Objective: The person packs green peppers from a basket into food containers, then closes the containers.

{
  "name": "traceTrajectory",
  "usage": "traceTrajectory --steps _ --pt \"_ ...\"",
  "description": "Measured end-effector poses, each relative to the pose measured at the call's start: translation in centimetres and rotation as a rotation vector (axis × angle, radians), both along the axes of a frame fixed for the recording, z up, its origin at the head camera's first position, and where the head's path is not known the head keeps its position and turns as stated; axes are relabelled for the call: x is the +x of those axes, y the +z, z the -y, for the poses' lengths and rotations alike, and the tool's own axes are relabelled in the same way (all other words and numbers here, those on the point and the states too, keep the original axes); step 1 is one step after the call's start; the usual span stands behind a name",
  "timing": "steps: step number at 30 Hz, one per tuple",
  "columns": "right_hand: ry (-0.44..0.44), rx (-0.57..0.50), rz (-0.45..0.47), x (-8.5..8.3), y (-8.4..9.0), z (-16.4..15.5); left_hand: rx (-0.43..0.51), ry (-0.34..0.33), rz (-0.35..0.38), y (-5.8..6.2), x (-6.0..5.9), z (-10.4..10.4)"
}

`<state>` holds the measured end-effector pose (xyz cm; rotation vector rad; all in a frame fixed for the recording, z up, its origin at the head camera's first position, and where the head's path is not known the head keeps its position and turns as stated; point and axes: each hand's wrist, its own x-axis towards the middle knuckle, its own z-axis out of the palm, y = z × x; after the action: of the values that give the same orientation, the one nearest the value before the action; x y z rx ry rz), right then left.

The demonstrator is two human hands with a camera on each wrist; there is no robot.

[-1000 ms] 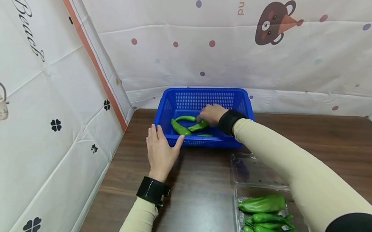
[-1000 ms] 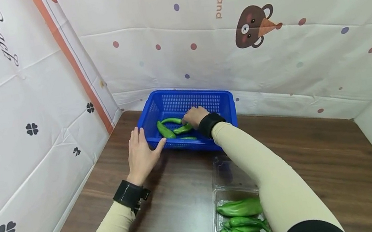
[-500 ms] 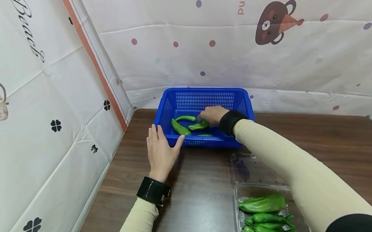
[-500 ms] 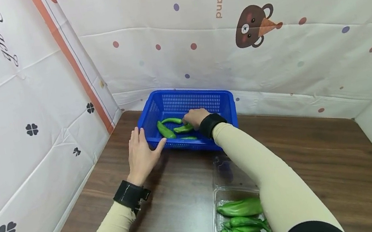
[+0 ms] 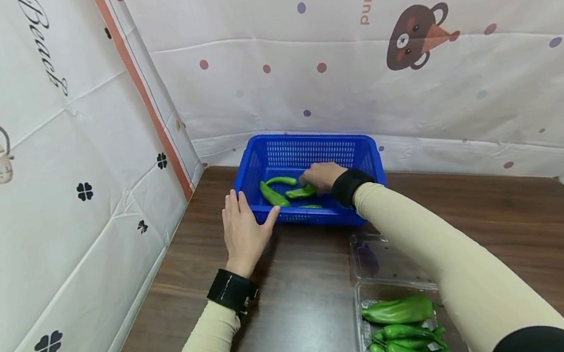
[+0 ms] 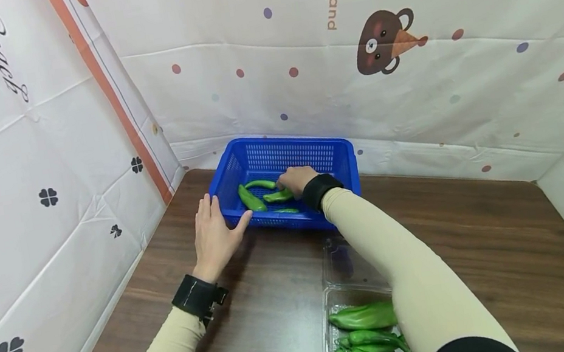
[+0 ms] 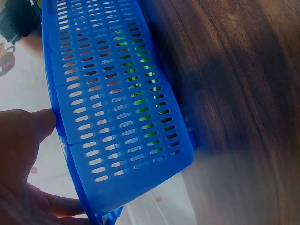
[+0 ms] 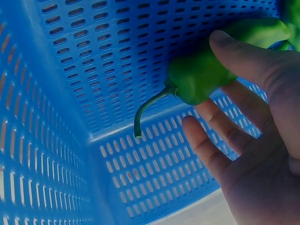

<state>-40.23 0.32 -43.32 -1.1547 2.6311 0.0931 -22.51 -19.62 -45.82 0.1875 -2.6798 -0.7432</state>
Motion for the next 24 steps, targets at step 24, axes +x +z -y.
traceTrajectory --steps 24 --pt "-0.022 -0.022 0.013 0.3 1.2 -0.1 0.006 -0.010 -0.014 0.1 0.1 -0.2"
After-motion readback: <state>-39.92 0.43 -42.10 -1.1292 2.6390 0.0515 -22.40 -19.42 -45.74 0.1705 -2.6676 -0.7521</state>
